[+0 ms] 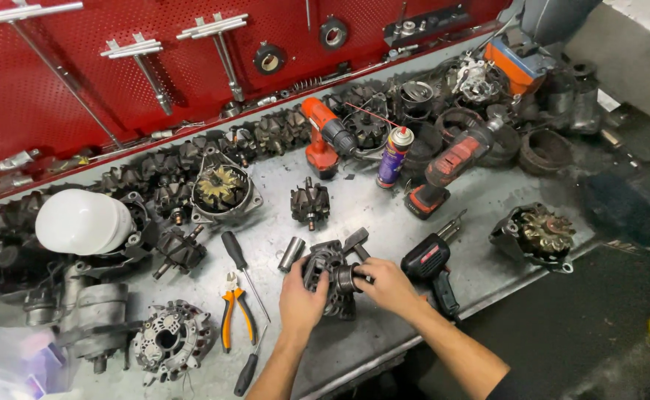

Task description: The person works on a car alternator on a metal workbench, using a hammer to tap a component into place and a power drill to tighten it. They then wipe the part with a green cloth and open a small box of parts with a screwdriver.

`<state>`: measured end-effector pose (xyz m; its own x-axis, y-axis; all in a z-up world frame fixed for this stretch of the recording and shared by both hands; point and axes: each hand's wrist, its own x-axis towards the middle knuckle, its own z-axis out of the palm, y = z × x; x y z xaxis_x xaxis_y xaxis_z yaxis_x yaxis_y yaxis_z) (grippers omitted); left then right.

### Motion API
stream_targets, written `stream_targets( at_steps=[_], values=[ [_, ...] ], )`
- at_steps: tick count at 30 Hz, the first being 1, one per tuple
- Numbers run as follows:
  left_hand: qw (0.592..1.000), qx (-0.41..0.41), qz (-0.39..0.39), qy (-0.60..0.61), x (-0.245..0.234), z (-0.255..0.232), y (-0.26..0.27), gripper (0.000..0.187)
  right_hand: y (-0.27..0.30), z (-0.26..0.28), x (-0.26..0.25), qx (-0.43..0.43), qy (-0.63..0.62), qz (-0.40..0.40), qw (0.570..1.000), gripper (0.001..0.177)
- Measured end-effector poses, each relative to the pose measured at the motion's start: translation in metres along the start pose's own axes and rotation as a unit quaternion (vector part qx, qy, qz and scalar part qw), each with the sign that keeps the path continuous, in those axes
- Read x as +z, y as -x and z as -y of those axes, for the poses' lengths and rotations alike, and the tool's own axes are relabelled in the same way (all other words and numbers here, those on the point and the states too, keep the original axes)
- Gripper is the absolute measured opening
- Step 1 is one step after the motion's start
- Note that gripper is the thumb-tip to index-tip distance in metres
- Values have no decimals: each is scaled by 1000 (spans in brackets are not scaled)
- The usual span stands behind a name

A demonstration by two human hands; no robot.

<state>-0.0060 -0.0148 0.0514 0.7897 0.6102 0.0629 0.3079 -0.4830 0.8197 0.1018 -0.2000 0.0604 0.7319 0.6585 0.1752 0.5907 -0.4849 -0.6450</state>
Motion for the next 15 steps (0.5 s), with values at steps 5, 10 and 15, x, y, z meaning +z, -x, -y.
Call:
stream_targets(
  at_steps=[5,10,15],
  values=[
    [1000,8,-6,2,2,3,2,57,-7,-3,-18,-260,164,-3,951,18],
    [993,-82,76,-30,-11,-13,-2,60,-8,-40,9,-195,219,23,956,12],
    [995,-69,67,-25,-5,-6,-6,60,-5,-32,9,-42,64,57,995,18]
  ],
)
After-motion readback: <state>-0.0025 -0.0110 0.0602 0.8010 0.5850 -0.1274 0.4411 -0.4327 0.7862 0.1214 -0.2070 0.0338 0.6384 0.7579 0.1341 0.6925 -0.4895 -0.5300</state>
